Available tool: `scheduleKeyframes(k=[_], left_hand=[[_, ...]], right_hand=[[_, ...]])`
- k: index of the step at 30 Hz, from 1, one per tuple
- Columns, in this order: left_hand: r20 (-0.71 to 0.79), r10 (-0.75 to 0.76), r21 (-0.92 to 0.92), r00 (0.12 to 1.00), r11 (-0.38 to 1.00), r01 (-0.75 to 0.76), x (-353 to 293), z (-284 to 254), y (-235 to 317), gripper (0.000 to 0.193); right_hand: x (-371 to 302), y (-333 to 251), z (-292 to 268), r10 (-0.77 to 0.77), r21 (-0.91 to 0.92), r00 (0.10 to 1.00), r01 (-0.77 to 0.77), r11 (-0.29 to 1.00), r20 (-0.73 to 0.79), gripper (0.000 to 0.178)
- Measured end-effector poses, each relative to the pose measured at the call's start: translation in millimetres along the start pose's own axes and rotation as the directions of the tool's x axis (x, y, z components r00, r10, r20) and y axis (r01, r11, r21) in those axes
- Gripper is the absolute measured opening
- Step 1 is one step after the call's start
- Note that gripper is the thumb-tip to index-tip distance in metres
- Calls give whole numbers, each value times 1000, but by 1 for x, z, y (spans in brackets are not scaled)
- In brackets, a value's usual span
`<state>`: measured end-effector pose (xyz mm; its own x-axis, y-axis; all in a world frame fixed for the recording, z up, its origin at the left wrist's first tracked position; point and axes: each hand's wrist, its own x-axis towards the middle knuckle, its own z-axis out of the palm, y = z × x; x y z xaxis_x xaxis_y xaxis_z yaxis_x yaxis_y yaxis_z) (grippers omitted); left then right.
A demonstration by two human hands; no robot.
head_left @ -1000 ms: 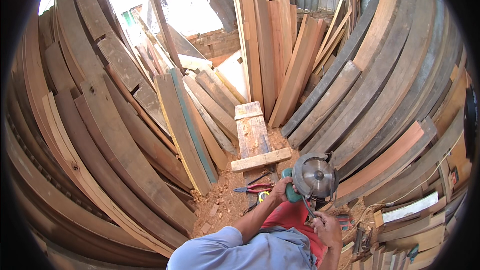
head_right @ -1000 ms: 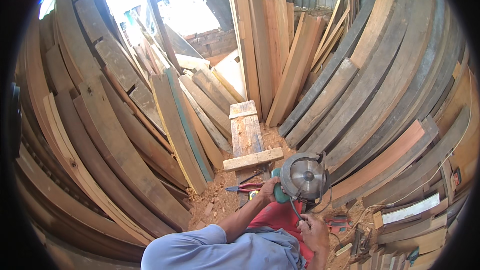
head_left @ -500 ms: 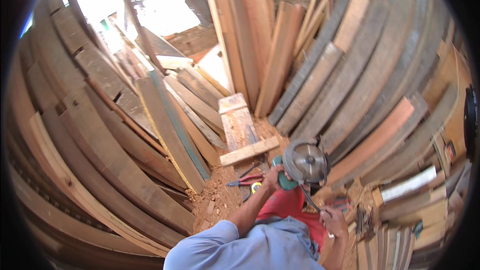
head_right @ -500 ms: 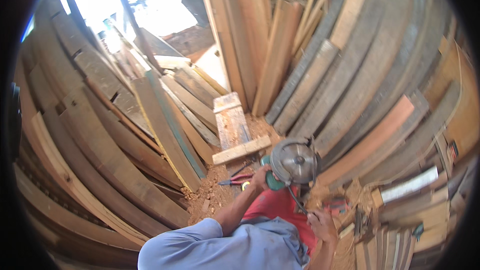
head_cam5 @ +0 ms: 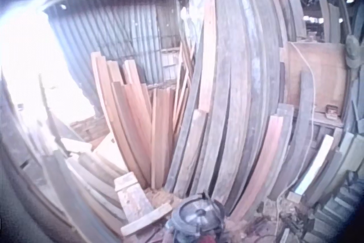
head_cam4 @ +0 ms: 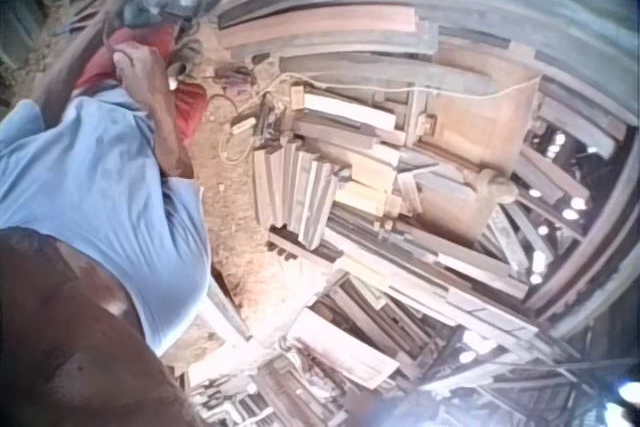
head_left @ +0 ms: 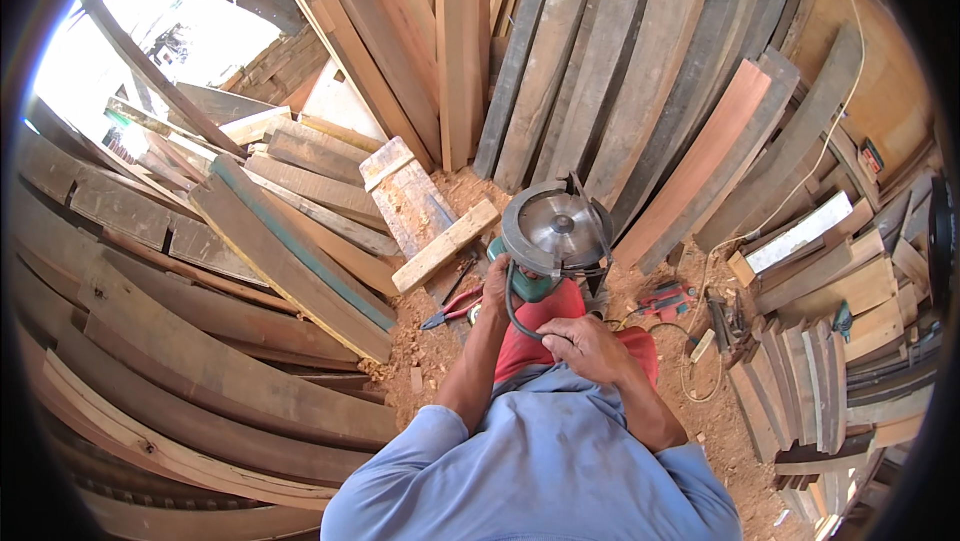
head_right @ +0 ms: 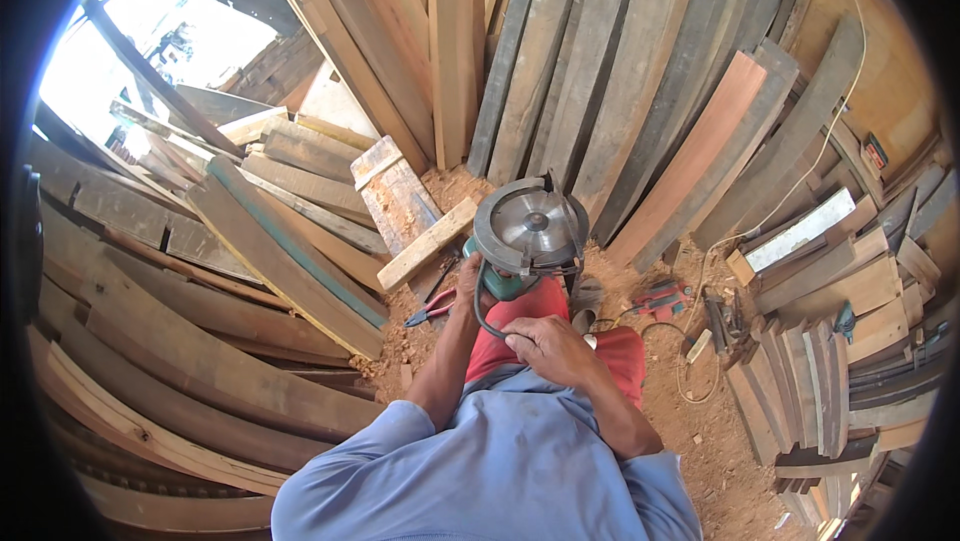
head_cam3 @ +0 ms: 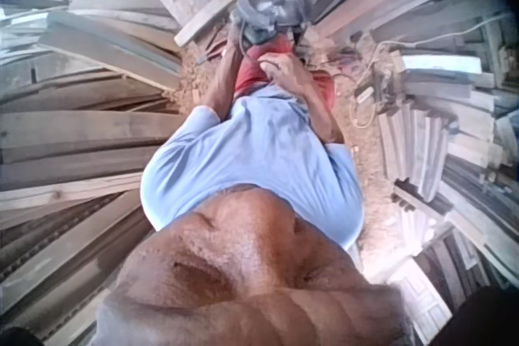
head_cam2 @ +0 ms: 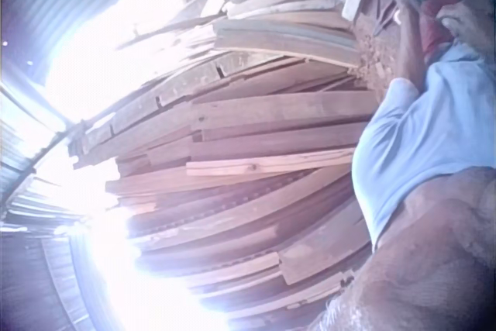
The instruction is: The person manipulates a circular saw and a pair of pliers by hand. The person holds the pliers and the circular saw, then uses the pliers to adjust or grip parts of the circular saw, including the guard and the area around the blade.
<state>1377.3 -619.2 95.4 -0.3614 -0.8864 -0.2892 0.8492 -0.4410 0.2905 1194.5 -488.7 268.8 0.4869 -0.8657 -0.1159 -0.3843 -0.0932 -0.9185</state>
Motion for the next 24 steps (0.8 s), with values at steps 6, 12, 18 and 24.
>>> scheduleKeyframes(k=[6,12,18,24], left_hand=[[198,-58,-175,979,980,93,3,-21,-4,22],[98,-3,-17,995,1000,5,-6,-8,-10,25],[-28,40,91,999,995,-37,-16,23,-16,29],[-4,14,51,1000,999,-14,-9,7,-23,30]], right_hand=[[30,-29,-1,-143,-129,987,133,983,-70,32],[62,-47,0,-258,-342,952,190,920,-165,31],[93,-60,-20,-274,-486,937,139,863,-218,29],[102,-72,-42,-281,-571,959,211,794,-37,27]])
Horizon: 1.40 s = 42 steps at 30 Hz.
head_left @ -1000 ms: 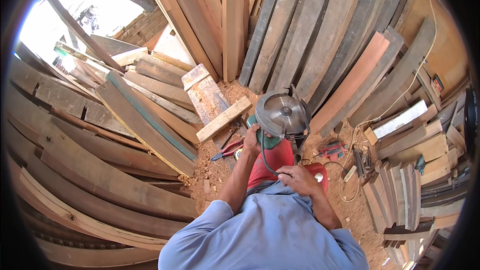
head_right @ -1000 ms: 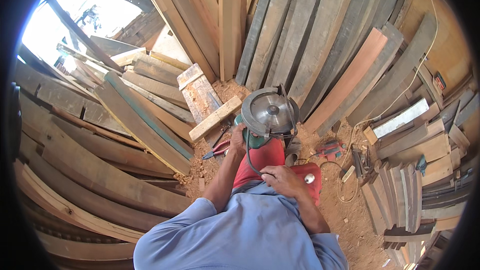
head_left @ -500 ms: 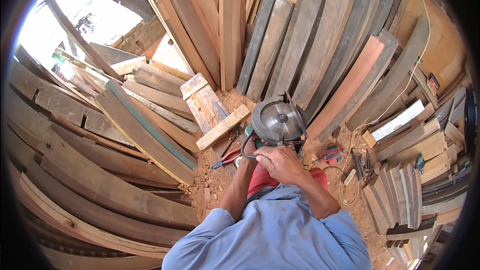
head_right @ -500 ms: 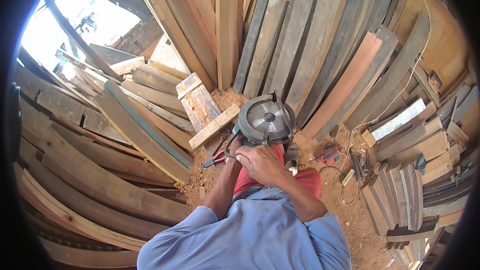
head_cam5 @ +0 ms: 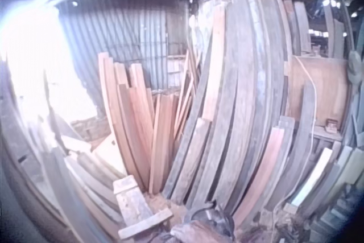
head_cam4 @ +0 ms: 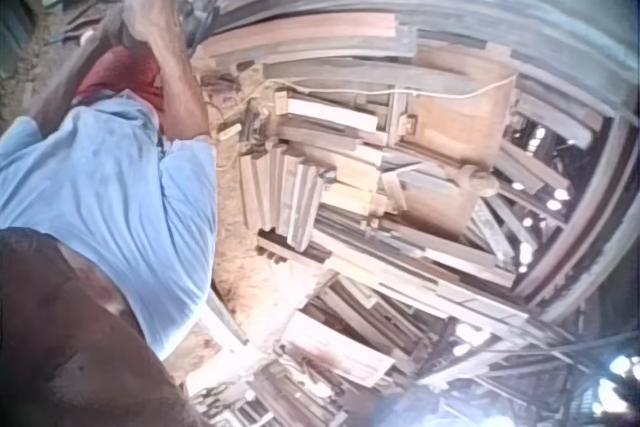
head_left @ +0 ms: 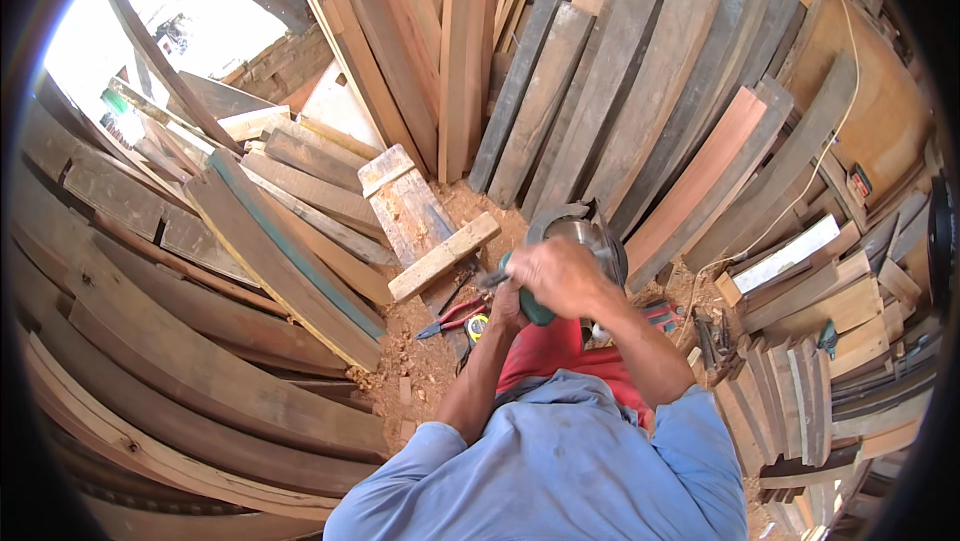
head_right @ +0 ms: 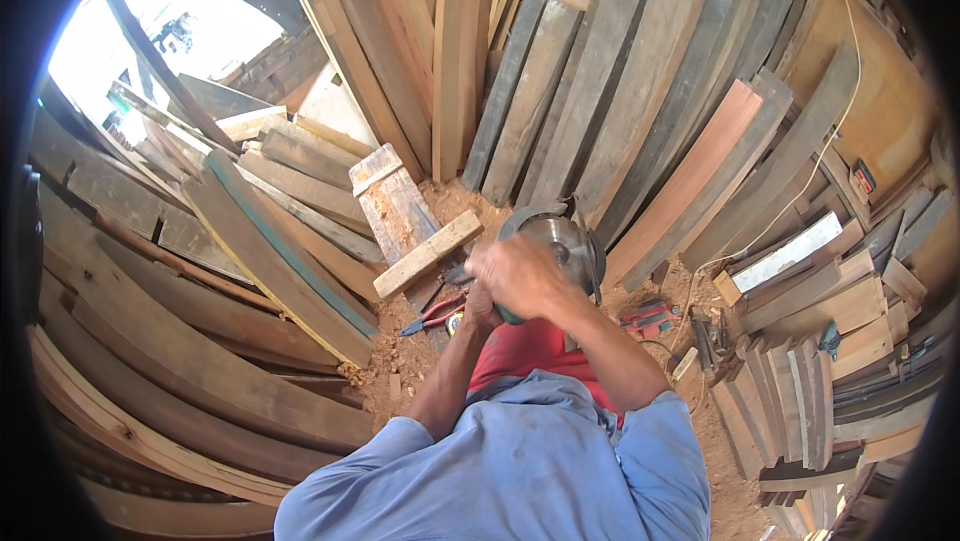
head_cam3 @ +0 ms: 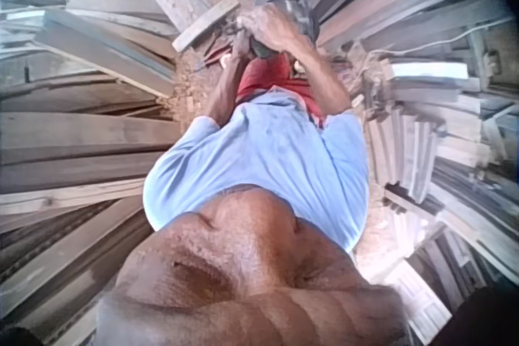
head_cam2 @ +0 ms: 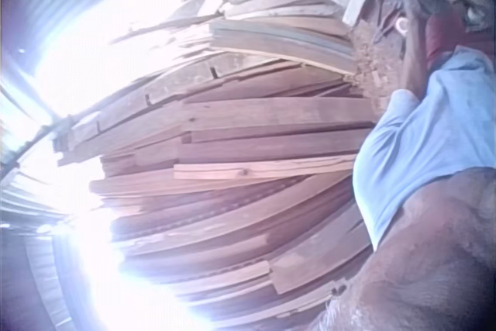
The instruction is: The person manipulates a circular saw and a pair of pliers by hand. The person holds the pliers and the circular saw, then uses the pliers to adjust or grip parts of the circular saw, including the guard and the area around the blade.
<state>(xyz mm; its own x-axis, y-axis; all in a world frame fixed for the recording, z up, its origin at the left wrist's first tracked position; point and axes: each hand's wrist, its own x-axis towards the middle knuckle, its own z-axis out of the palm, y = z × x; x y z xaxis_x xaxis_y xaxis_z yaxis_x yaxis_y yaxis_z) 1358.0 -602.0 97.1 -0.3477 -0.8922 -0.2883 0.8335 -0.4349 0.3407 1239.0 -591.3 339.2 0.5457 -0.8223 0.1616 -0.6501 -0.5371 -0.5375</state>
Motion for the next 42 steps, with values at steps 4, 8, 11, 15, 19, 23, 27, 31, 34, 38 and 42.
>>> scheduleKeyframes(k=[4,8,11,15,19,23,27,31,34,38,42], left_hand=[[424,-56,-30,904,997,75,16,-46,7,34],[75,-48,175,996,984,35,-5,-21,6,44],[58,-52,217,997,976,38,-21,-18,15,45],[86,-43,278,995,961,18,-30,-12,15,54],[198,-2,391,980,917,-77,-40,15,12,64],[242,-38,477,969,875,-84,-43,22,1,73],[226,-70,513,972,857,-57,-42,8,-5,75],[262,-46,491,964,867,-92,-36,8,-10,76],[239,-80,523,968,850,-59,-40,6,-4,81],[268,-74,500,961,863,-73,-47,8,-3,89],[204,-136,530,969,848,8,-51,19,-3,74]], right_hand=[[26,30,-28,203,36,910,-204,978,-361,29],[6,60,-49,333,104,845,-320,942,-418,30],[-1,60,-43,341,121,867,-318,940,-363,30],[-4,64,-40,325,129,859,-298,946,-396,32],[-4,52,-35,266,97,921,-248,964,-285,35],[-2,45,-27,308,17,926,-312,950,-220,36],[-3,72,-43,476,-32,813,-515,857,-336,40],[-35,156,-66,388,-67,668,-548,834,-635,38],[-61,178,-70,425,-24,629,-576,817,-651,36],[-90,190,-52,621,424,695,-470,774,-364,35],[-117,163,-55,576,770,809,-294,567,-115,36]])
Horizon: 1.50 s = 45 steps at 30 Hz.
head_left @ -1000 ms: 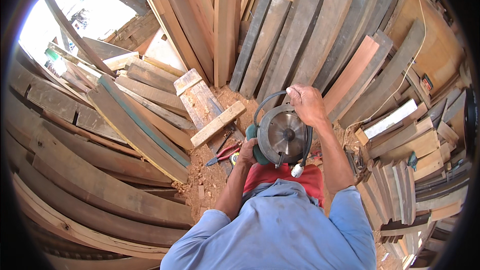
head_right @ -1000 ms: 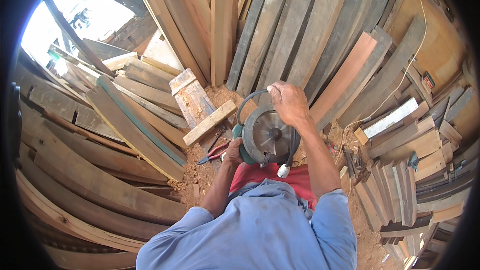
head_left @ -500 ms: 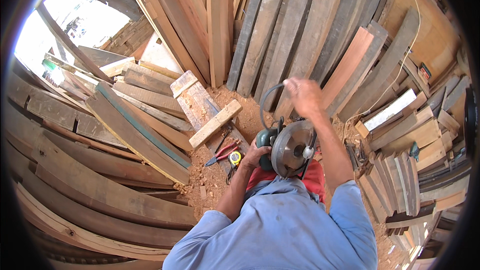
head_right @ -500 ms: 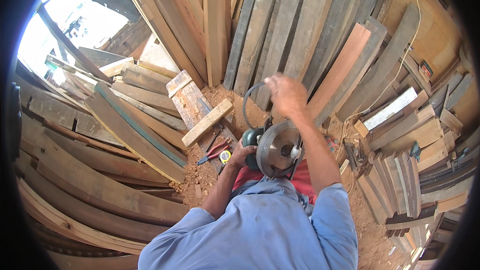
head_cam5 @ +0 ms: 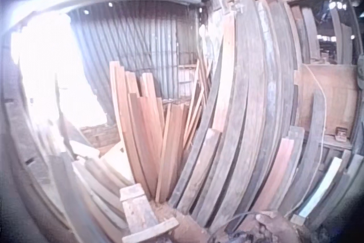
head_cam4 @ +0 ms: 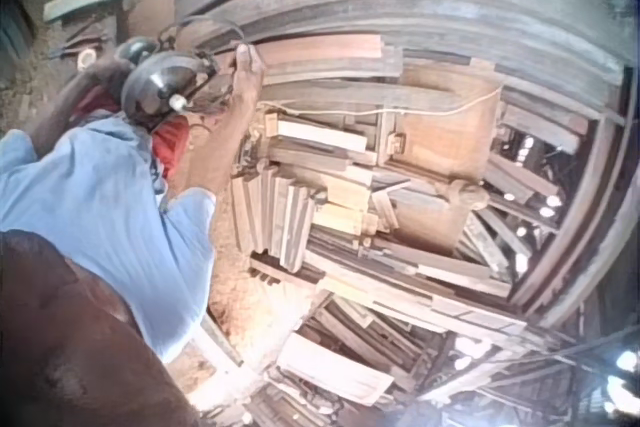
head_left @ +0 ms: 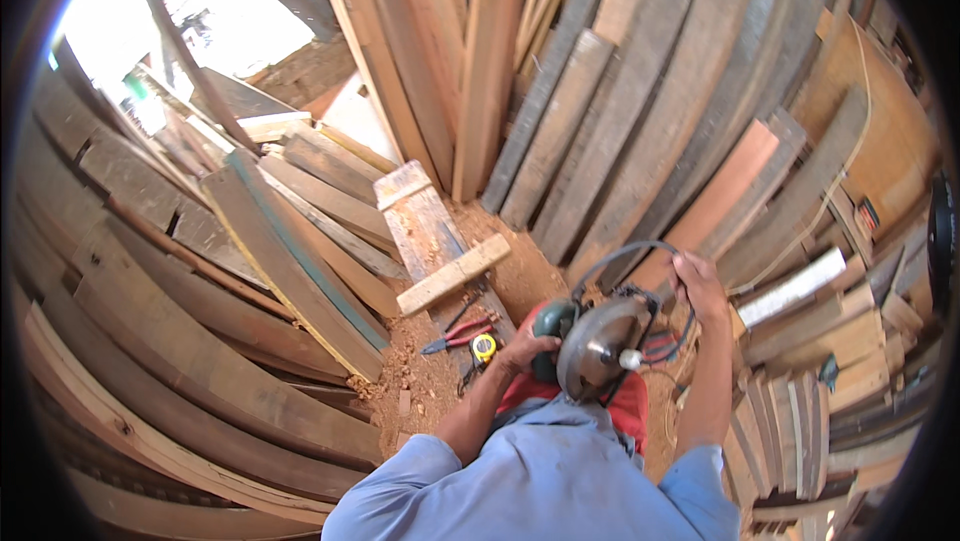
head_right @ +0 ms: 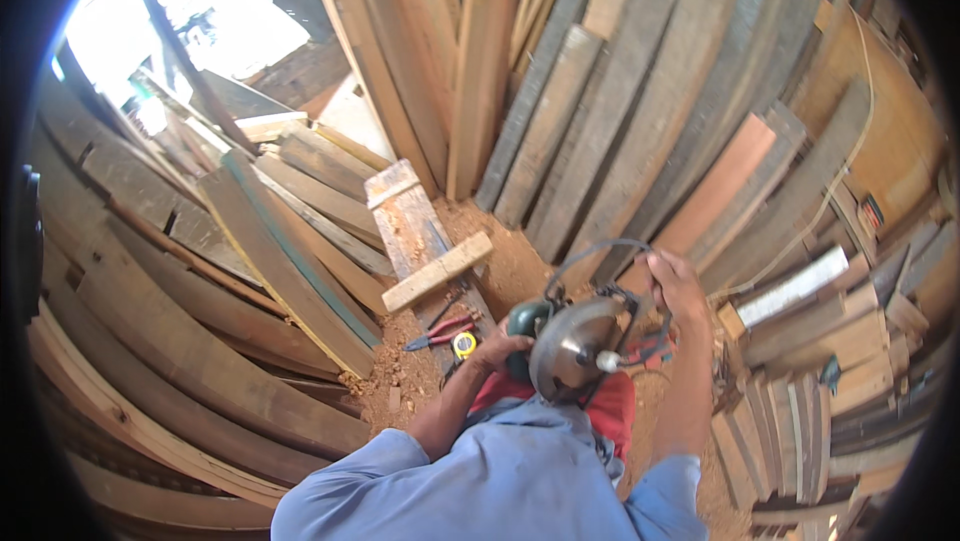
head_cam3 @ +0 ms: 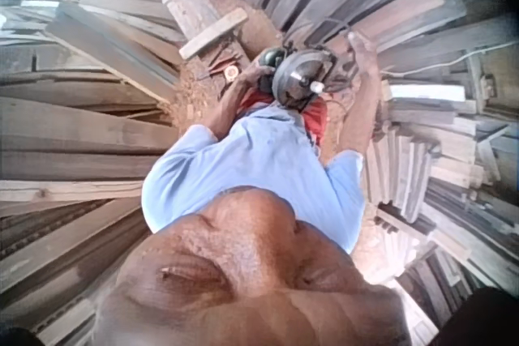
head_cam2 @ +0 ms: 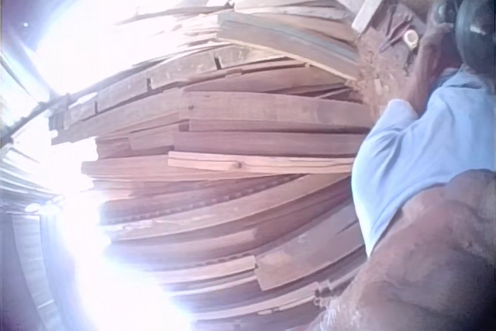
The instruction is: The person manipulates a circular saw and a pair of pliers by hand. The person holds the pliers and the circular saw, then uses the pliers to adjust or grip parts of the circular saw, including the guard and the area around the blade.
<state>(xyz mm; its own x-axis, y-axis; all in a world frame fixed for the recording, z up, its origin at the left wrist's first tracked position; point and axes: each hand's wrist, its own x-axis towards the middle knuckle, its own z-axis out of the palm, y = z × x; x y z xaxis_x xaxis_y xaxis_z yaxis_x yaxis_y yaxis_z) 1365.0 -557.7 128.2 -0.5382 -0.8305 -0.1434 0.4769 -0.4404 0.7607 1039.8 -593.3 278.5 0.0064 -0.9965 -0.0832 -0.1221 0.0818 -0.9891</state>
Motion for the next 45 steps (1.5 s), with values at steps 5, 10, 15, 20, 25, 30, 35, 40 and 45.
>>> scheduleKeyframes(k=[5,10,15,20,25,30,35,40,45], left_hand=[[107,52,54,993,997,-58,8,-1,-9,67],[140,191,93,972,974,-205,13,-1,-11,76],[146,146,99,978,982,-162,7,-11,-13,87],[203,67,-18,977,998,-65,-1,-8,-5,96],[206,74,-32,976,997,-69,-8,-12,-8,95],[178,12,-55,984,998,-2,-9,-10,-3,95],[123,35,-64,992,998,-27,-12,-14,-5,95],[56,-14,-76,998,997,18,-30,-29,-21,89],[30,9,-166,1000,986,-4,-46,-29,-19,86]], right_hand=[[-54,-67,38,-43,152,928,-15,988,371,63],[-80,-96,105,137,-120,530,-66,991,837,49],[-59,-68,117,-79,-420,742,461,782,666,46],[-8,-29,84,-239,-681,944,329,654,227,46],[5,24,83,-27,-709,993,101,698,114,48],[-4,32,101,-176,-760,983,146,634,41,41],[-11,36,121,-336,-770,941,193,608,-29,32],[-18,29,131,-473,-752,880,333,569,32,30],[-17,20,157,-423,-805,897,344,484,129,32]])
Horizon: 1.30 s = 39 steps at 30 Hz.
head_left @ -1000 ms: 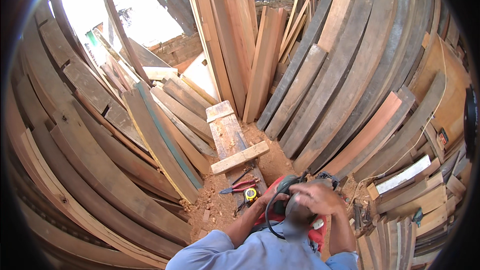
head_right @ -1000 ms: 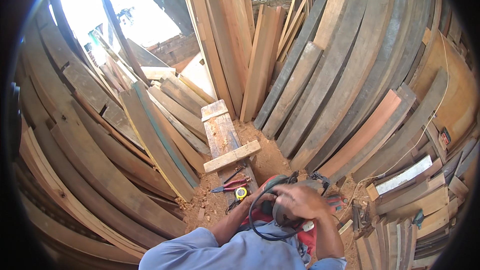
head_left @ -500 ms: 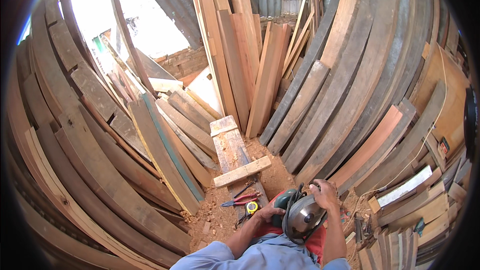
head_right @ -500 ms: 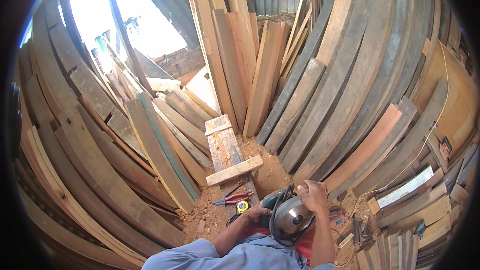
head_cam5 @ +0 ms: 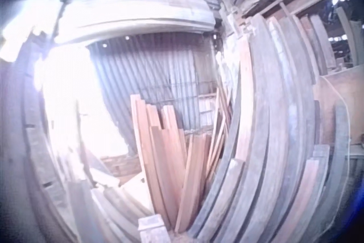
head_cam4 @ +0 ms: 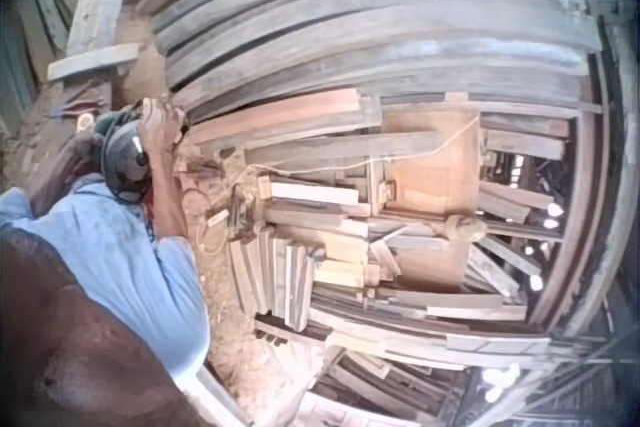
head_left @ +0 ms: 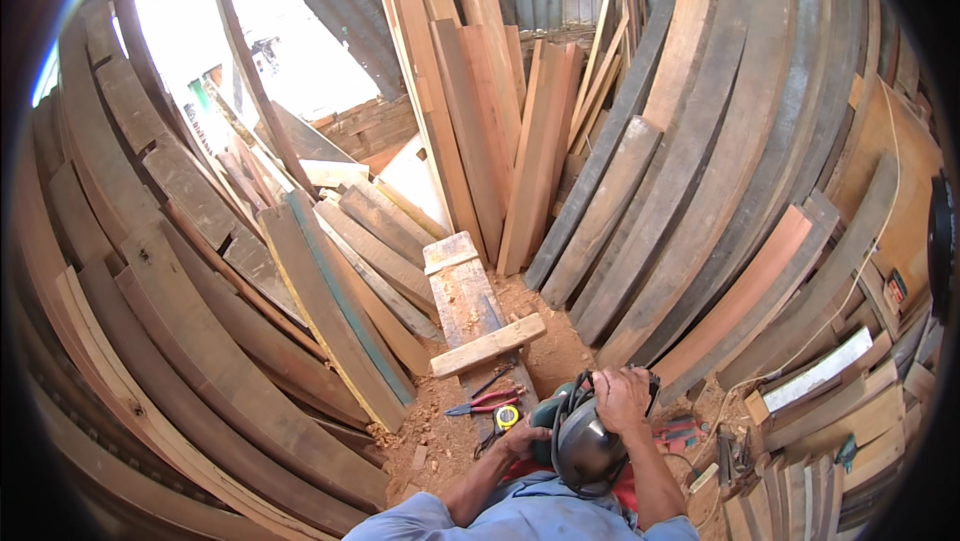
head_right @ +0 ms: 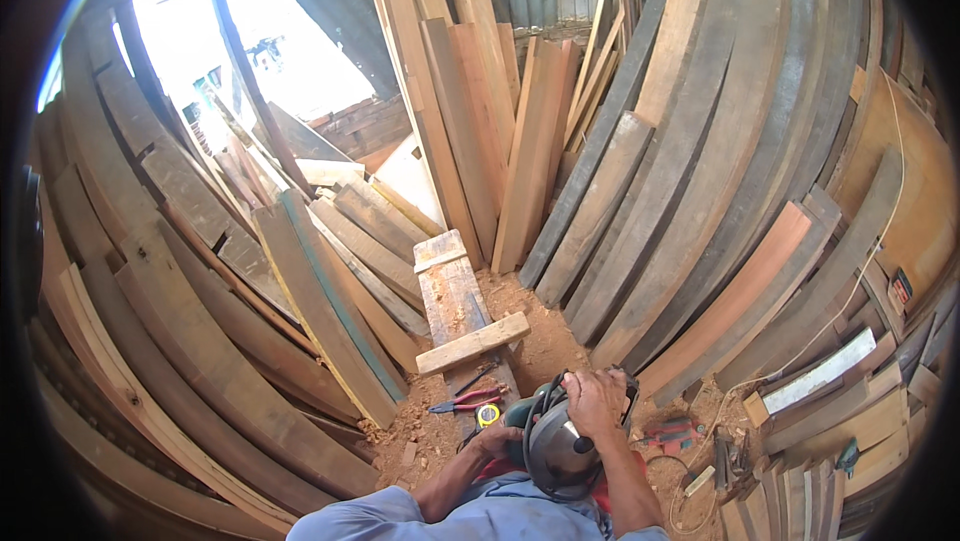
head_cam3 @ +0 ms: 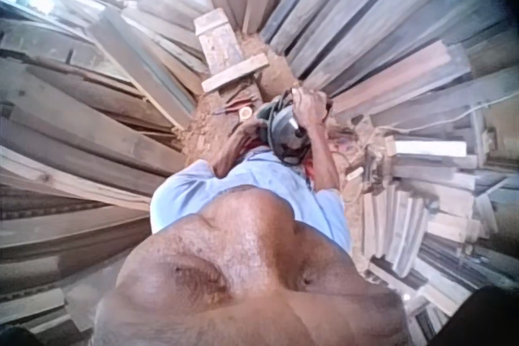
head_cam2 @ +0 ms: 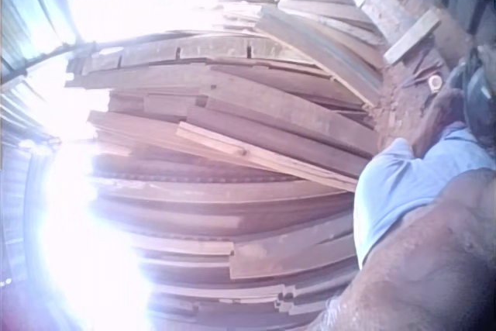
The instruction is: The person manipulates a circular saw and a pair of pliers by hand. The person holds the pliers and the circular saw, then uses the pliers to adjust or grip parts of the circular saw, including the guard and the area around the blade.
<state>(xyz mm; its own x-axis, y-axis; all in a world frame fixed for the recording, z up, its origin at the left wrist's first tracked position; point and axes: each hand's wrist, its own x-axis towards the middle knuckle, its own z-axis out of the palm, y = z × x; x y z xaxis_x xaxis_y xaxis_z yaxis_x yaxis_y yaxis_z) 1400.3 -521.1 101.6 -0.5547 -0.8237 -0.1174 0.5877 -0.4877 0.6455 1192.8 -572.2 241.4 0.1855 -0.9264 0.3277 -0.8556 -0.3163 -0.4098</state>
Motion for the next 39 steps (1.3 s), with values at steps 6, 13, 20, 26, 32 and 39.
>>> scheduleKeyframes(k=[6,13,20,26,32,39], left_hand=[[111,-95,-32,989,995,99,7,-13,47,72],[-321,4,825,947,493,278,43,33,79,57],[-246,132,969,960,15,246,69,43,63,53],[-359,184,910,915,288,299,65,46,68,43],[-239,243,785,940,618,40,46,27,54,26],[-227,174,780,958,622,72,43,47,67,16]], right_hand=[[11,-11,8,-48,-25,998,49,998,32,35],[8,-23,0,-65,-46,993,70,997,100,33],[3,-20,-3,-39,-44,993,44,998,112,35],[1,-13,5,-18,-46,997,22,999,82,35],[1,-20,-1,-7,-31,994,11,999,106,34],[4,-19,-6,1,-3,985,0,1000,172,34]])
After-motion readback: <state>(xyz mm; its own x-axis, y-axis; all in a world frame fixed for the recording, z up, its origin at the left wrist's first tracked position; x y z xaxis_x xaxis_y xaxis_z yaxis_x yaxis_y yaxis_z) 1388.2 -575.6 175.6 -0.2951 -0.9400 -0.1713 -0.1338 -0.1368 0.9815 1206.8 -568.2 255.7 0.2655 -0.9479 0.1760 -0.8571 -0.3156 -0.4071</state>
